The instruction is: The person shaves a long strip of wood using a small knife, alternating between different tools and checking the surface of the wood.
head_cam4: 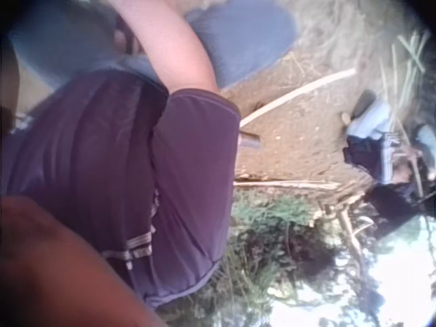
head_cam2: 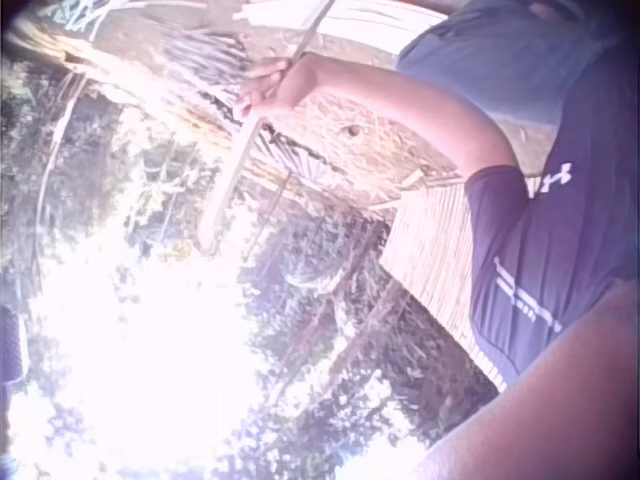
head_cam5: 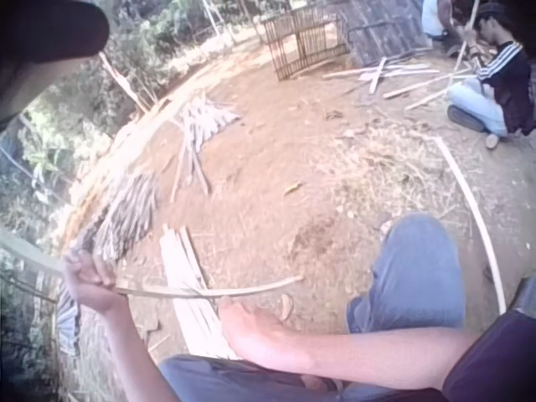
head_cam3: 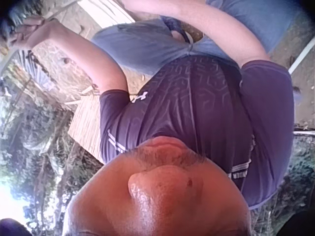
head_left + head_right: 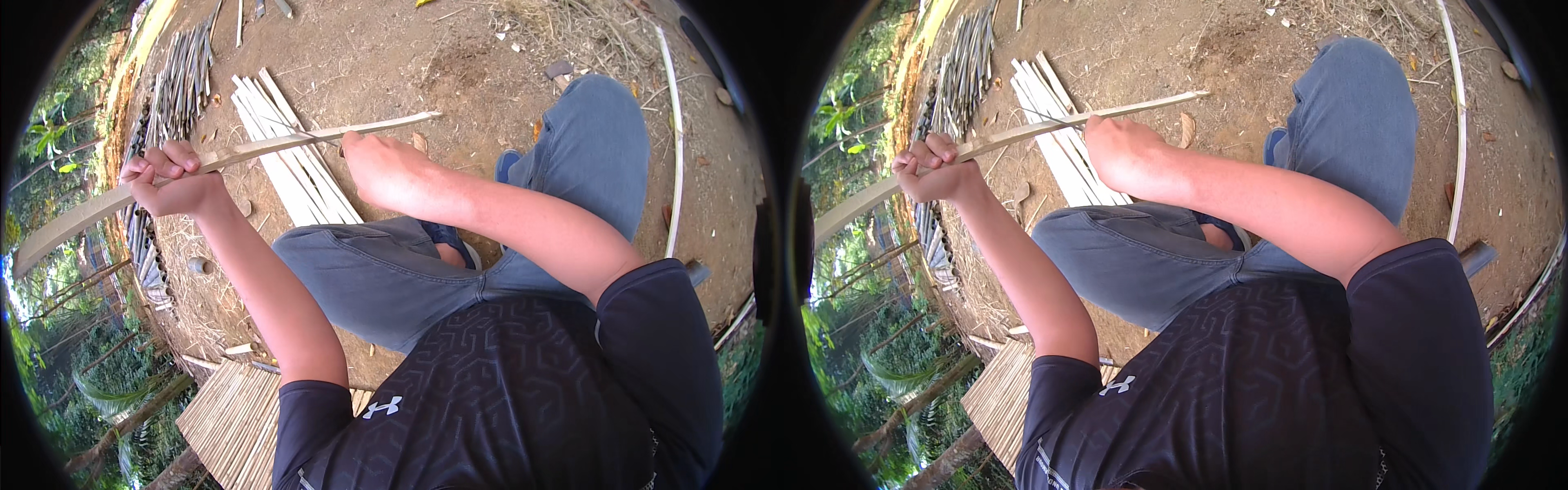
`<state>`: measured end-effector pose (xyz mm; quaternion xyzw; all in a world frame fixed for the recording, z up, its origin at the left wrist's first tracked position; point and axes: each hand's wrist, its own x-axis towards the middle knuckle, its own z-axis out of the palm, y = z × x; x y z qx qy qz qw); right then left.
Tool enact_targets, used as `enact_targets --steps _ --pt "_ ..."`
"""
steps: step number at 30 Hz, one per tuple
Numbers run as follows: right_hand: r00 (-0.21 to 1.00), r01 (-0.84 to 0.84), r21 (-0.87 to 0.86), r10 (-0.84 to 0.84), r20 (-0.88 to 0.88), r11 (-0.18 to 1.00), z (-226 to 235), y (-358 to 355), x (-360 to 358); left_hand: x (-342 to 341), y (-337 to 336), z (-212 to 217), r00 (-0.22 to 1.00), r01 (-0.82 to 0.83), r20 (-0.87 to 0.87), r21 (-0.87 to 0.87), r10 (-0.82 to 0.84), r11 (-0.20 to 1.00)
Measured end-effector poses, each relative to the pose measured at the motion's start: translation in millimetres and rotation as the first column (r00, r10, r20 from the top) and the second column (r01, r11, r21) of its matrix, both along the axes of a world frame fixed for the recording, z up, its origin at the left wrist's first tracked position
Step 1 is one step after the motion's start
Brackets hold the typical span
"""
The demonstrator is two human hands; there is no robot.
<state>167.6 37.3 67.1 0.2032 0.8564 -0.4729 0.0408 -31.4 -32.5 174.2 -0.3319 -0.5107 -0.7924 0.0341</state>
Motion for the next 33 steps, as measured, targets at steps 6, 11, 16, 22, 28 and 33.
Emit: enact_targets --steps 6,11,16,22,28,33 --pt "0.986 0.038 -0.142 -0.014 0.165 0.989 -19.5 11.5 1.8 2.8 6.0 4.4 0.995 0.094 -0.021 -0.005 -0.094 0.996" --pt "0.957 0.111 -0.191 -0.053 0.285 0.975 -47.2 13.4 6.3 1.8 7.3 4.1 0.999 0.05 -0.005 -0.031 -0.05 0.998" --pt "0.977 0.123 -0.077 -0.107 0.186 0.989 -64.4 17.8 10.2 -3.2 4.6 -0.1 0.998 0.056 0.032 -0.016 -0.056 0.998" --pt "0.964 0.134 -0.146 -0.095 0.246 0.98 -62.9 11.2 7.3 -13.5 -4.7 -0.8 0.99 0.142 0.003 -0.016 -0.142 0.99" --pt "0.96 0.195 -0.181 -0.15 0.234 0.964 -85.5 5.7 4.8 -9.9 2.8 -2.4 0.988 0.155 -0.008 0.001 -0.155 0.988" --pt "0.967 0.168 -0.148 -0.133 0.218 0.975 -90.6 -1.0 -0.3 -21.8 -15.4 3.6 0.988 0.153 -0.016 -0.011 -0.153 0.988"
